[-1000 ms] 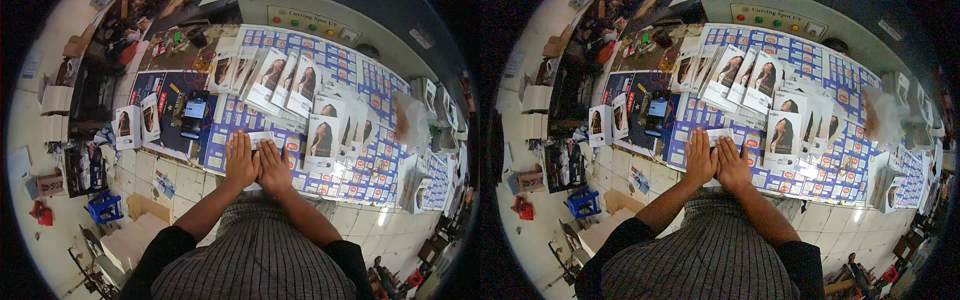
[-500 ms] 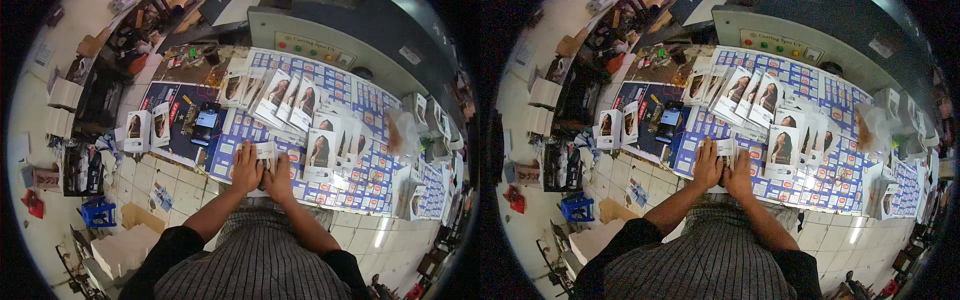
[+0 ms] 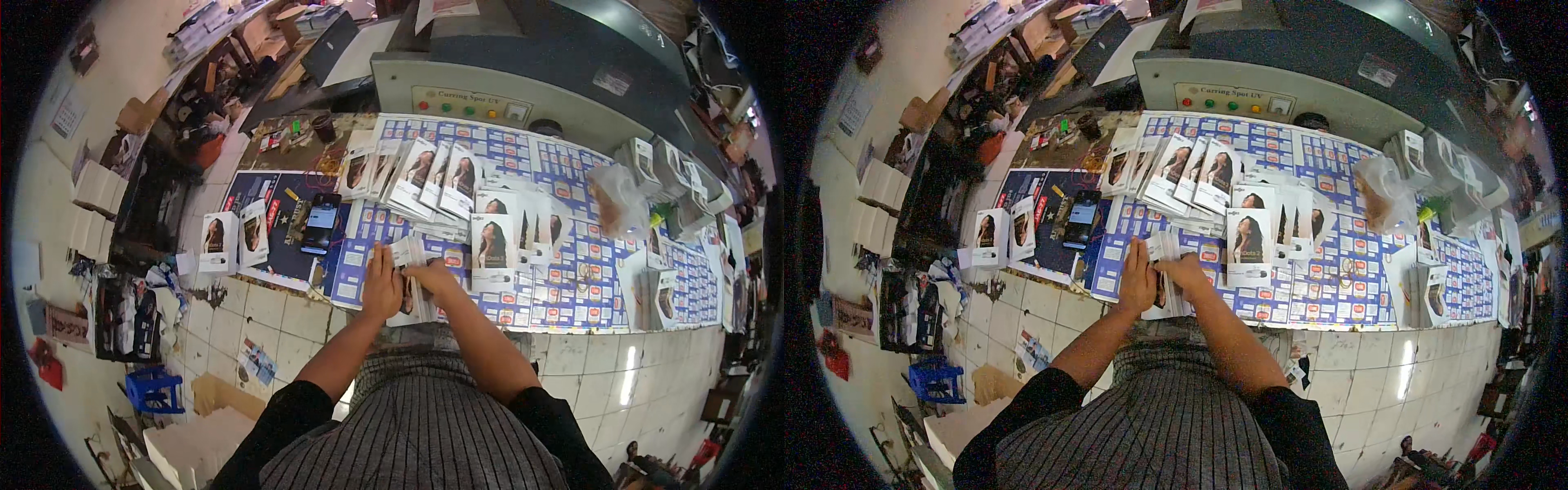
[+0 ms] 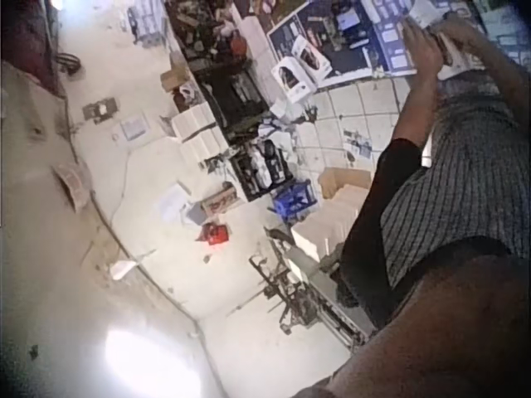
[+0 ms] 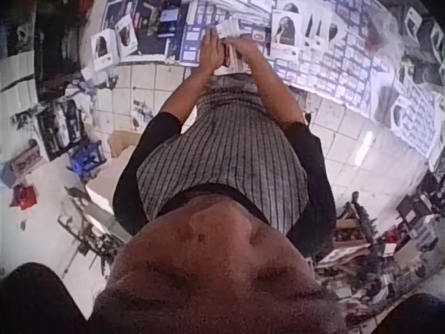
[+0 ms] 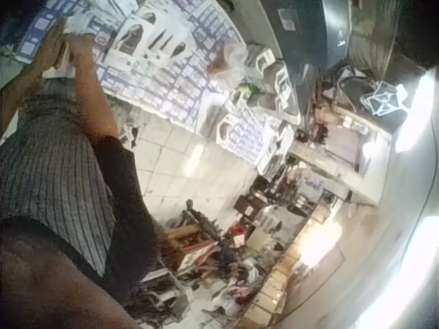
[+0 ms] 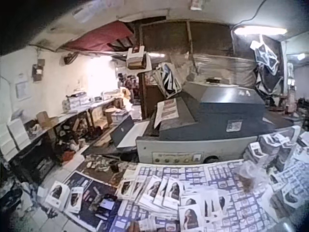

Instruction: The person counts and organizes a large stack of paper packaging sleeves by flipping through them and arranging them into smaller bundles on a work table.

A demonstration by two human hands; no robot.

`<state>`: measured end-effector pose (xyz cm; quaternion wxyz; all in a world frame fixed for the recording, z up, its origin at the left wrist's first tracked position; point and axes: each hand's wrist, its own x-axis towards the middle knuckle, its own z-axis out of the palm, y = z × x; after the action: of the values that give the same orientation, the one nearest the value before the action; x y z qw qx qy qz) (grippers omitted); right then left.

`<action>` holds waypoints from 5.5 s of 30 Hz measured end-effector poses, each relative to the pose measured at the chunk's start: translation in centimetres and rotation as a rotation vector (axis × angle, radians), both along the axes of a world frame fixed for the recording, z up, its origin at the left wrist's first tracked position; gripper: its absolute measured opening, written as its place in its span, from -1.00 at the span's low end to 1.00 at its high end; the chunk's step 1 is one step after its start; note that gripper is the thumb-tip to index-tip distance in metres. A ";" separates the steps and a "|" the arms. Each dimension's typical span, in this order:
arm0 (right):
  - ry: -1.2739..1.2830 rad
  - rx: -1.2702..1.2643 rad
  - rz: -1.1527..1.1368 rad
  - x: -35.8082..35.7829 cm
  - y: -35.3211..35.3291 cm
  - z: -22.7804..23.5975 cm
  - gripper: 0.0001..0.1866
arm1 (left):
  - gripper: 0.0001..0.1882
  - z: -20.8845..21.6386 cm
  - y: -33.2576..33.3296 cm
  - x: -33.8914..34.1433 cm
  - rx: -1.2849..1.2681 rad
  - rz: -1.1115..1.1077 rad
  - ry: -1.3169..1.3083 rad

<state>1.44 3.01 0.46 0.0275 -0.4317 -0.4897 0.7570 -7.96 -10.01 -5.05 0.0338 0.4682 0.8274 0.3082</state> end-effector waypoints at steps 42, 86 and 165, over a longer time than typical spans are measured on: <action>0.614 0.433 0.215 7.8 1.2 2.5 0.31 | 0.14 3.0 0.3 3.1 0.297 -0.272 -1.012; 0.608 0.179 -0.139 12.2 1.9 10.7 -0.26 | -0.60 13.7 1.0 5.8 0.295 -0.340 -1.098; 0.024 0.563 0.092 12.3 -0.8 2.2 -0.17 | -0.52 8.0 -1.7 5.1 0.105 0.199 -0.761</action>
<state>13.77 2.17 2.67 0.1178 -0.3753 -0.6994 0.5967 -2.89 -11.72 2.97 0.2837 0.2391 0.7804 0.5033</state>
